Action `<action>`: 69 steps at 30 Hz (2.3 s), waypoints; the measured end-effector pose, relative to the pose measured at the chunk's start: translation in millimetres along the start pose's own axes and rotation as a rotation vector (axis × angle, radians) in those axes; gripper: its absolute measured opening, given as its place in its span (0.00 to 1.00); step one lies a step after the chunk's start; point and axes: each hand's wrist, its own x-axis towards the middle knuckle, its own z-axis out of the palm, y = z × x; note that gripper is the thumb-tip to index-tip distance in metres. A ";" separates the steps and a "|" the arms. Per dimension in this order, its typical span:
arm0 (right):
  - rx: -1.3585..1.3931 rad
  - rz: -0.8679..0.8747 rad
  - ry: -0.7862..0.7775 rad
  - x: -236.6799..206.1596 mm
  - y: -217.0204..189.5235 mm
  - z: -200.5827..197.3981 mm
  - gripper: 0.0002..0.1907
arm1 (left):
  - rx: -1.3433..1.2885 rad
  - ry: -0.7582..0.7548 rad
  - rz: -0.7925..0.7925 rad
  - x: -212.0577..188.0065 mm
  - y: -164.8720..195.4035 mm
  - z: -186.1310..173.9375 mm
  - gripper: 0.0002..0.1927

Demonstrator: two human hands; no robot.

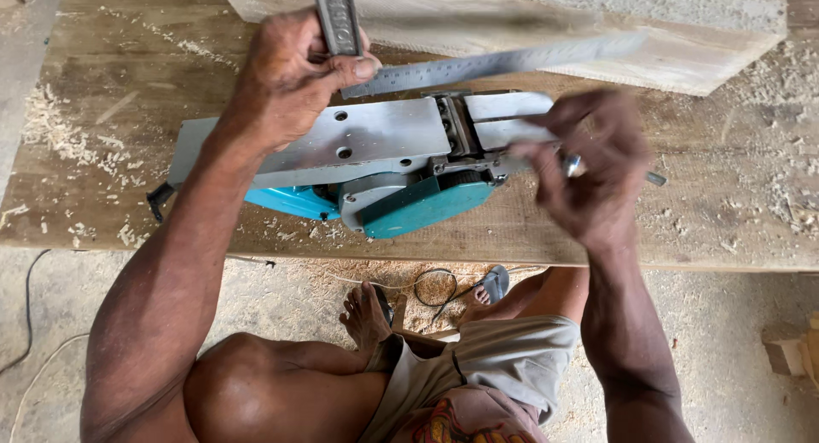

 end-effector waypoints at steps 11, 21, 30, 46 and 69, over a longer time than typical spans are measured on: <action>-0.802 -0.192 -0.150 4.2 -4.8 -71.3 0.19 | -0.149 -0.120 0.066 8.3 88.2 34.9 0.10; -0.616 0.276 0.095 -124.4 7.2 -200.9 0.24 | 0.343 -0.149 0.338 -35.4 103.2 90.7 0.06; -1.162 0.720 0.147 -193.0 20.3 -222.2 0.19 | 0.638 -0.041 0.495 -84.0 75.6 120.9 0.14; -0.723 0.189 -0.446 -44.2 86.4 -82.6 0.20 | 0.644 0.157 0.486 -72.5 32.2 127.4 0.14; -0.331 0.382 -0.353 -10.5 67.6 -33.8 0.10 | 0.485 0.044 0.431 -85.4 12.5 60.2 0.18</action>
